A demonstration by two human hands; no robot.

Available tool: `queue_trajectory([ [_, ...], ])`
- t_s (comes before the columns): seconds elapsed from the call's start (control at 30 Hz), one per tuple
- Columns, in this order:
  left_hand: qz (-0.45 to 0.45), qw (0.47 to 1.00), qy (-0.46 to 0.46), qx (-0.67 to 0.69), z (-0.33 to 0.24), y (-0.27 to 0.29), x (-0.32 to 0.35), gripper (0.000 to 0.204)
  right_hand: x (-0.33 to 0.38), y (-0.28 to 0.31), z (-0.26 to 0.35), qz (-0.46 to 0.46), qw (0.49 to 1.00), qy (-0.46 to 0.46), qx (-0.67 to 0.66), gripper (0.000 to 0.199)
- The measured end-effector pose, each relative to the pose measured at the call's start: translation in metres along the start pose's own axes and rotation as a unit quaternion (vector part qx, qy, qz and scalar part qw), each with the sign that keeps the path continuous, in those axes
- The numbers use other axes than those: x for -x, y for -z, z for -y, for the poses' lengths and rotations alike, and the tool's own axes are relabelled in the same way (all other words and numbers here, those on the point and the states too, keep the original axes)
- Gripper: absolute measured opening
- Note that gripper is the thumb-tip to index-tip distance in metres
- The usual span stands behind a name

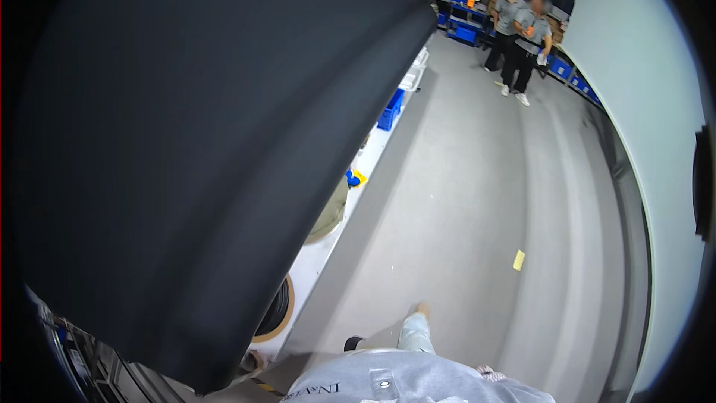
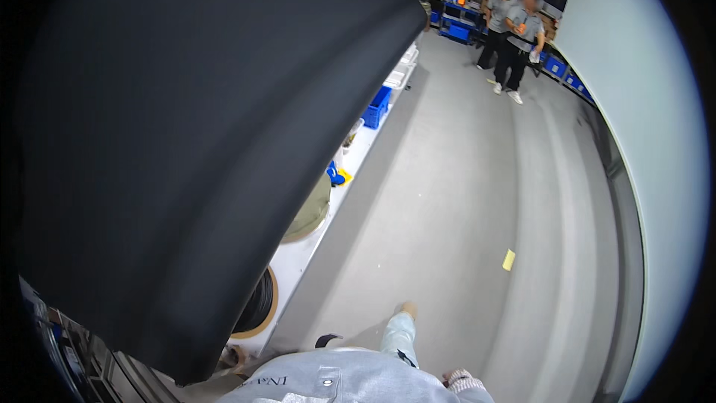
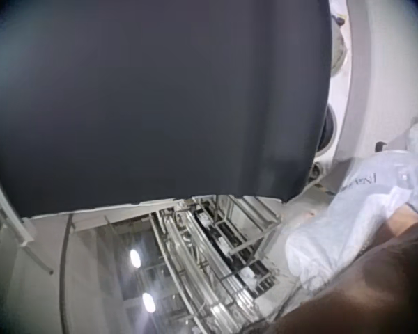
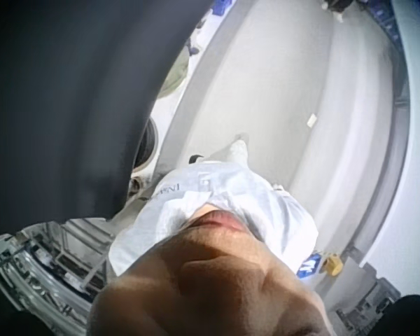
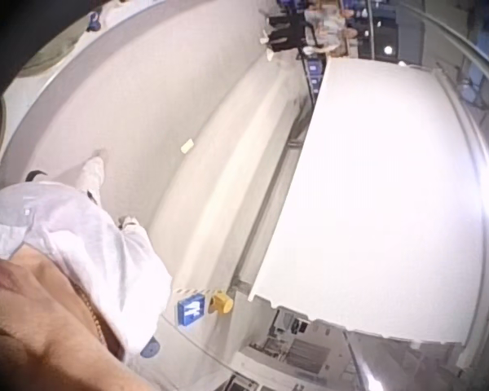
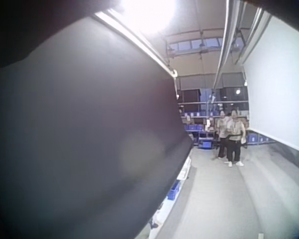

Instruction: Applying double-sided or protective tape along the edges of industrial panels.

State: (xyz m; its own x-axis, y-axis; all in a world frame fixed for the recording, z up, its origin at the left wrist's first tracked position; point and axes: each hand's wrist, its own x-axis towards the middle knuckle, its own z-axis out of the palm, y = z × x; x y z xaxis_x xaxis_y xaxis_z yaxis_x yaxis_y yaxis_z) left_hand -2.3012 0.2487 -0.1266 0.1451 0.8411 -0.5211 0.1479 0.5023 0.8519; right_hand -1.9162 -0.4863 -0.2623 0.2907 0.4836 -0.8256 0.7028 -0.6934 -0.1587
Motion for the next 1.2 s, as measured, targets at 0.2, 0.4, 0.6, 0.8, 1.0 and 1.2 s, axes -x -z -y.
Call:
queue_trajectory([
  [0.2, 0.106, 0.974, -0.017, -0.199, 0.05, -0.24, 0.07, 0.034, -0.054, 0.169, -0.118, 0.008, 0.756, -0.352, -0.552, 0.029],
  [0.4, 0.218, 0.899, -0.076, -0.371, 0.041, -0.497, 0.083, 0.031, -0.211, 0.41, -0.267, -0.197, 0.786, -0.234, -0.537, 0.025],
  [0.6, -0.099, 0.75, -0.553, -0.348, -0.113, -0.641, 0.157, 0.013, -0.285, 0.709, -0.309, -0.379, 0.861, -0.056, -0.336, 0.062],
  [0.8, -0.447, 0.609, -0.518, -0.401, -0.197, -0.72, 0.119, 0.041, -0.316, 0.956, -0.322, -0.427, 0.857, 0.062, -0.281, 0.066],
  [1.0, -0.638, 0.544, -0.358, -0.411, -0.218, -0.736, 0.021, 0.049, -0.338, 1.092, -0.362, -0.507, 0.835, 0.01, -0.212, 0.068],
  [1.2, -0.666, 0.592, -0.252, -0.378, -0.229, -0.782, 0.021, 0.056, -0.364, 1.205, -0.393, -0.571, 0.786, 0.022, -0.238, 0.069],
])
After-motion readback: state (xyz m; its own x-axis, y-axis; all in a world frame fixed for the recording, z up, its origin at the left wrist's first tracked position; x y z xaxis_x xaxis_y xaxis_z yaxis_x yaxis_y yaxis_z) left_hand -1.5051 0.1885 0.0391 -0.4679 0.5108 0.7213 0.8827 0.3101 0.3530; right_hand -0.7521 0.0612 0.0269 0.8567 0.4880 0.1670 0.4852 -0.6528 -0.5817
